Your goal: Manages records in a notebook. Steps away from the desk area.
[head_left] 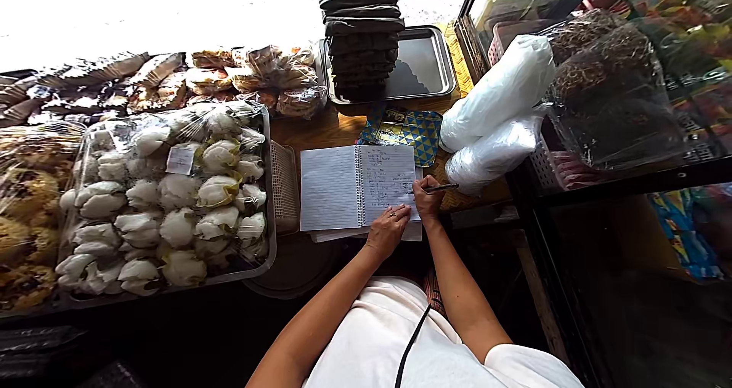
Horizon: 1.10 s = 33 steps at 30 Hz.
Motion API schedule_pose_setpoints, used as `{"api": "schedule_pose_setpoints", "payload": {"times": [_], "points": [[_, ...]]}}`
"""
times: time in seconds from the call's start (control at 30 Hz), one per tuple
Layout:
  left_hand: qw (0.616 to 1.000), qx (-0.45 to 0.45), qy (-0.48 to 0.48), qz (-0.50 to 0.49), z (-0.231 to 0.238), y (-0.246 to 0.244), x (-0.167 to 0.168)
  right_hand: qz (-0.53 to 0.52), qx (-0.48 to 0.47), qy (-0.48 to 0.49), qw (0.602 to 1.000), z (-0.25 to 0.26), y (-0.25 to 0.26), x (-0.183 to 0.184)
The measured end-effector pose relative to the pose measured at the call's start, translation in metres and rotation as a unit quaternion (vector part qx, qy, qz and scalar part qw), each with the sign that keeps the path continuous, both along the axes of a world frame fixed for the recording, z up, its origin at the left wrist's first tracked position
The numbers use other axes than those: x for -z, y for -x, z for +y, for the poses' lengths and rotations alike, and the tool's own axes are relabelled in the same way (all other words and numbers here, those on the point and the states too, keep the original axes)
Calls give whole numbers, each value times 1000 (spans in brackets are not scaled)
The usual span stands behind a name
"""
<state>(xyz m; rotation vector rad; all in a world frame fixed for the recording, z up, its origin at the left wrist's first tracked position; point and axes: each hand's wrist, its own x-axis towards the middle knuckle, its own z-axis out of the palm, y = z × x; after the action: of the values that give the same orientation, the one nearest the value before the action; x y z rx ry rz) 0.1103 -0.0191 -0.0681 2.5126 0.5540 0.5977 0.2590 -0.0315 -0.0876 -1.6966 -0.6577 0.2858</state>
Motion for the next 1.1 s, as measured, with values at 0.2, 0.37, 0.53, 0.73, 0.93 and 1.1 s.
{"api": "schedule_pose_setpoints", "payload": {"times": [0.2,0.37,0.53,0.73,0.93,1.1], "points": [[1000,0,2,-1,0,-1,-2,57,15,-39,998,0,0,-2],[1000,1,15,6,-1,0,-2,80,25,-30,996,-2,-2,-6],[1000,-2,7,-8,-1,0,-2,81,-35,-71,994,2,3,-28],[992,-34,-119,-17,3,0,4,84,-87,-15,993,5,13,-15],[992,-35,-124,-15,4,2,5,95,-93,-18,991,5,14,-13],[993,-41,-109,-14,2,1,3,67,-95,-24,993,7,16,-9]]}}
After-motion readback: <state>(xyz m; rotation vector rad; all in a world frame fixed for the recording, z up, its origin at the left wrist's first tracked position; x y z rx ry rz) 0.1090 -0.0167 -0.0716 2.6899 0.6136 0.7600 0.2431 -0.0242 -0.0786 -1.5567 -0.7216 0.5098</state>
